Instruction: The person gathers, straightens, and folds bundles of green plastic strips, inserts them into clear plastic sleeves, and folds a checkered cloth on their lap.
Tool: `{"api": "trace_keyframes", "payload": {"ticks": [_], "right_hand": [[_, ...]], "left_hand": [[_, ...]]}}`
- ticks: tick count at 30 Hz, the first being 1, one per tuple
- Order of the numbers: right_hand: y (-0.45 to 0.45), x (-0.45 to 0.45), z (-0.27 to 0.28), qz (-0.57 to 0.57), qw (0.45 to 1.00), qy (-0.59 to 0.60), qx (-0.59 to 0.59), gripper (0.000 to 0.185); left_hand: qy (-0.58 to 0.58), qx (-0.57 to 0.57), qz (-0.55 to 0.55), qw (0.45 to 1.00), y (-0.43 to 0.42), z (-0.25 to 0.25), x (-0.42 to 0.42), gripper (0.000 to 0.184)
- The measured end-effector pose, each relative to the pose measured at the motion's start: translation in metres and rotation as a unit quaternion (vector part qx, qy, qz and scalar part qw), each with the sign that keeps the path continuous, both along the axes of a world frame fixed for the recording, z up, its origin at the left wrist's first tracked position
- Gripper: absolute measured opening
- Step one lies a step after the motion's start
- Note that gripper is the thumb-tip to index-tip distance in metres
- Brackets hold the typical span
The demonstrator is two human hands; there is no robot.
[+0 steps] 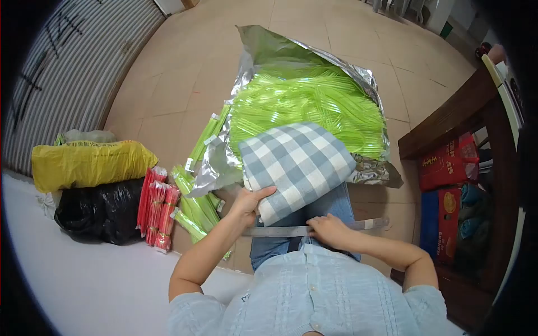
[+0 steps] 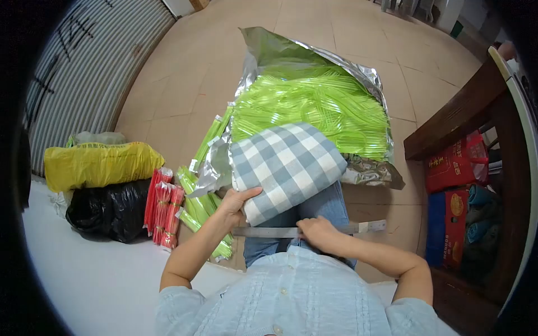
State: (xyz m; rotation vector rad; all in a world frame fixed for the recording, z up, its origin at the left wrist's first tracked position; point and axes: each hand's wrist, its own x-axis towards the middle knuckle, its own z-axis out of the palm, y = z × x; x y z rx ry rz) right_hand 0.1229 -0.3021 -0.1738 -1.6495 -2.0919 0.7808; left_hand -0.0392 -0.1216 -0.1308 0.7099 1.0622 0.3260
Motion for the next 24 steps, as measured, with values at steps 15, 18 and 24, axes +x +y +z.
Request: {"api": "trace_keyframes", "payload": {"ticks": [15, 18, 24], "right_hand": [[0.061, 0.073, 0.178, -0.335, 0.725, 0.511, 0.318, 0.011], [0.087, 0.016, 0.084, -0.228, 0.773, 0.496, 0.323, 0.011], [0.100, 0.019, 0.072, -0.247, 0.745, 0.569, 0.245, 0.014]], "left_hand": [[0.069, -0.107, -0.624, 0.771, -0.121, 0.064, 0.059, 0.059], [-0.239, 0.227, -0.596, 0.732, -0.097, 0.077, 0.027, 0.037], [0.056, 0.627, -0.290, 0.721, 0.010, -0.011, 0.025, 0.029]]}}
